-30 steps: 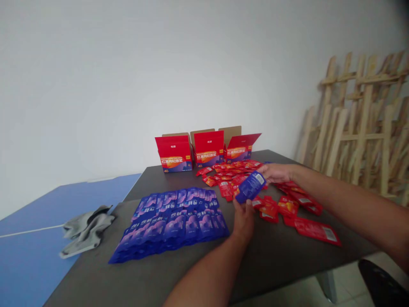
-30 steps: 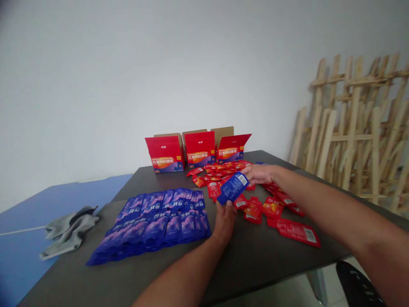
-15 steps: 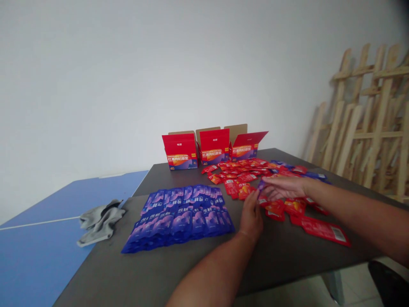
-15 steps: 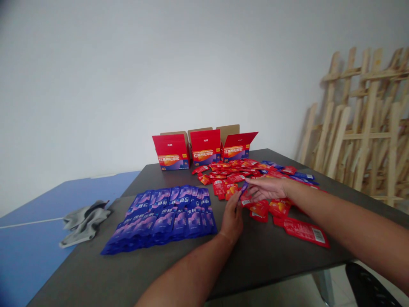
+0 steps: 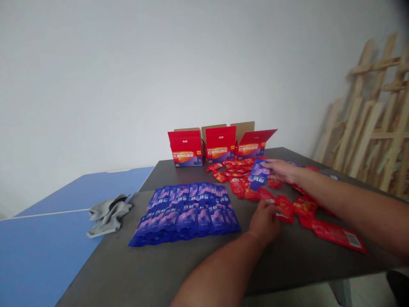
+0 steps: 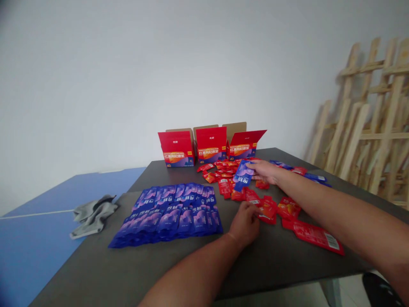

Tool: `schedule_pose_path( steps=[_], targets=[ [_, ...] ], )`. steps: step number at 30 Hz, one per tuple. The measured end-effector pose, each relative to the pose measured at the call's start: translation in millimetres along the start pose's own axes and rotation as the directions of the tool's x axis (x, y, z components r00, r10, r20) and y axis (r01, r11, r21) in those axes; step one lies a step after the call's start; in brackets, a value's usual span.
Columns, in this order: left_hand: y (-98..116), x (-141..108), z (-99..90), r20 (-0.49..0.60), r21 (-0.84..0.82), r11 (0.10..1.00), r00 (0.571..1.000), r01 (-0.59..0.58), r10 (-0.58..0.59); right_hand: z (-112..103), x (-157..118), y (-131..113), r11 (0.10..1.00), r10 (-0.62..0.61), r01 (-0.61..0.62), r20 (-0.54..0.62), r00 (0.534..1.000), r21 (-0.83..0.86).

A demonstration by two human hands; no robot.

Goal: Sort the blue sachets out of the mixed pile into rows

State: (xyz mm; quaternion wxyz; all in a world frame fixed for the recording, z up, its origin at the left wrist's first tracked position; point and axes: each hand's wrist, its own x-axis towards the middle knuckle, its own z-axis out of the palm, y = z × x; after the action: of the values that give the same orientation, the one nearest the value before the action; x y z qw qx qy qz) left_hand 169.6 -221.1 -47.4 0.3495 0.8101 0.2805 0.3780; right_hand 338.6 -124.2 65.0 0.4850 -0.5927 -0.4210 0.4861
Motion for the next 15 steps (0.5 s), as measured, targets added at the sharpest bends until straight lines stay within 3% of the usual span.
schedule_pose_path(
  steps=[5,10,15],
  targets=[
    [-4.3,0.8,4.7,0.117,0.026,1.000,0.993,-0.016,0.013,43.6,19.4,-7.4,0.999,-0.029,0.027,0.070,0.997,0.025],
    [-4.4,0.6,5.2,0.152,0.044,0.999,0.988,-0.001,-0.006,110.2,31.7,-12.0,1.000,-0.004,-0.002,0.206,0.979,0.031],
    [13.7,-0.4,-7.1,0.221,0.081,0.997,0.975,-0.017,-0.001,176.8,39.4,-7.3,0.999,-0.022,0.027,0.241,0.970,-0.020]
  ],
)
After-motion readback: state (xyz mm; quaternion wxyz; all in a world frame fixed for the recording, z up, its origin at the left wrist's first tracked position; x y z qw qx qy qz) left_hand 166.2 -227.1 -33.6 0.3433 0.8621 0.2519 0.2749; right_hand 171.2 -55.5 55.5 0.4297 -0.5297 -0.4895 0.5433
